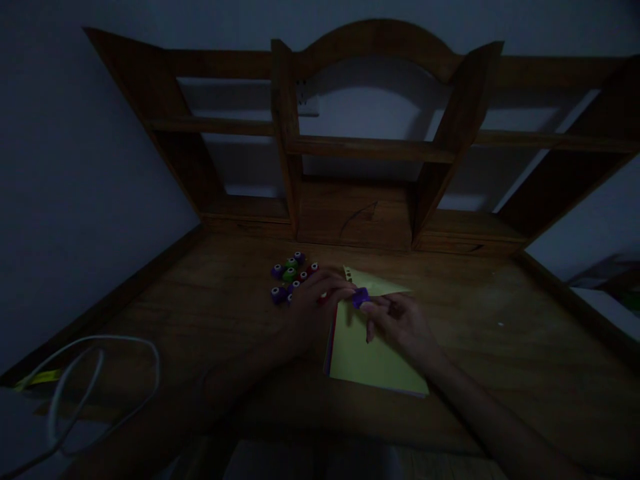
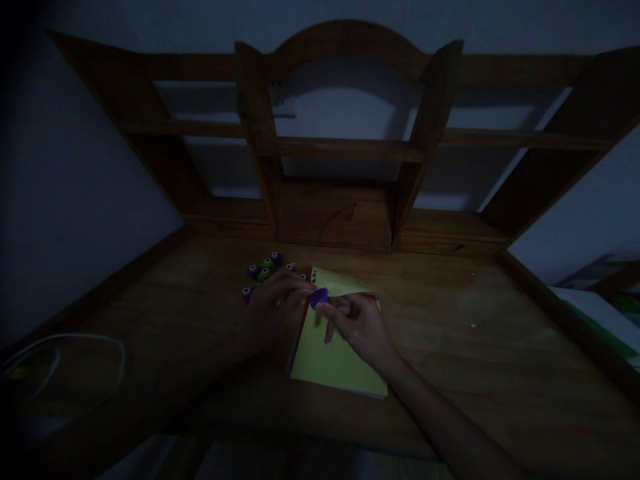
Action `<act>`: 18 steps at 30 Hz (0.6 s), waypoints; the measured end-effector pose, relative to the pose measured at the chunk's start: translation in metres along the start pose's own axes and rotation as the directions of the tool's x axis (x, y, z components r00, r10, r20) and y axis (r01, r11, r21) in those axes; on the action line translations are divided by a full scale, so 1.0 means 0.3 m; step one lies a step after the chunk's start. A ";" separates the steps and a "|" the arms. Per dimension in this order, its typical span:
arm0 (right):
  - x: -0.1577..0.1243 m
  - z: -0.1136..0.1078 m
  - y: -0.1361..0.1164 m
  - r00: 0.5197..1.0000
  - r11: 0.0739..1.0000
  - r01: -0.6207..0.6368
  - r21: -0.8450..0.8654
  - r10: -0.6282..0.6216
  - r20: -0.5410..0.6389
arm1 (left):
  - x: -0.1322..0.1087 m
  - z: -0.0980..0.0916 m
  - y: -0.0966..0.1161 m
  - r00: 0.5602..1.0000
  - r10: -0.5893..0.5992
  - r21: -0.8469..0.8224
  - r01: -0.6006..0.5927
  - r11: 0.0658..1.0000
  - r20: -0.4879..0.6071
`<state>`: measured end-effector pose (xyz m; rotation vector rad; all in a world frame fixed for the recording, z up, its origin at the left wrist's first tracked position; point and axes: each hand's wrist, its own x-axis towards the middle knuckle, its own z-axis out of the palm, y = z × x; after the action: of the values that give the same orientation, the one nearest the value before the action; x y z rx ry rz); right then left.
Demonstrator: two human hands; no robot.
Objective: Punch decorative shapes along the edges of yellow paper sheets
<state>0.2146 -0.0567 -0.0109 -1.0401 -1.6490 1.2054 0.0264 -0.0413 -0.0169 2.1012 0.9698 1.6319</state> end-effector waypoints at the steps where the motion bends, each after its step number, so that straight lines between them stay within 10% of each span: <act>1: 0.007 -0.004 0.001 0.998 0.996 -0.034 0.079 0.030 0.048 | 0.005 -0.005 -0.004 1.000 -0.013 0.015 0.013 1.000 0.021; 6: 0.024 -0.033 0.008 0.986 0.961 -0.091 0.260 0.050 0.160 | 0.013 -0.014 -0.019 0.955 0.133 -0.015 -0.134 0.991 0.265; 18: 0.026 -0.042 0.023 0.980 0.965 -0.124 0.229 0.083 0.181 | -0.008 -0.008 0.001 0.886 0.262 0.142 -0.336 0.931 0.382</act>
<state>0.2249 -0.0442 -0.0139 -0.9009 -1.5430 1.5587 0.0238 -0.0434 -0.0177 2.6832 0.7435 1.2391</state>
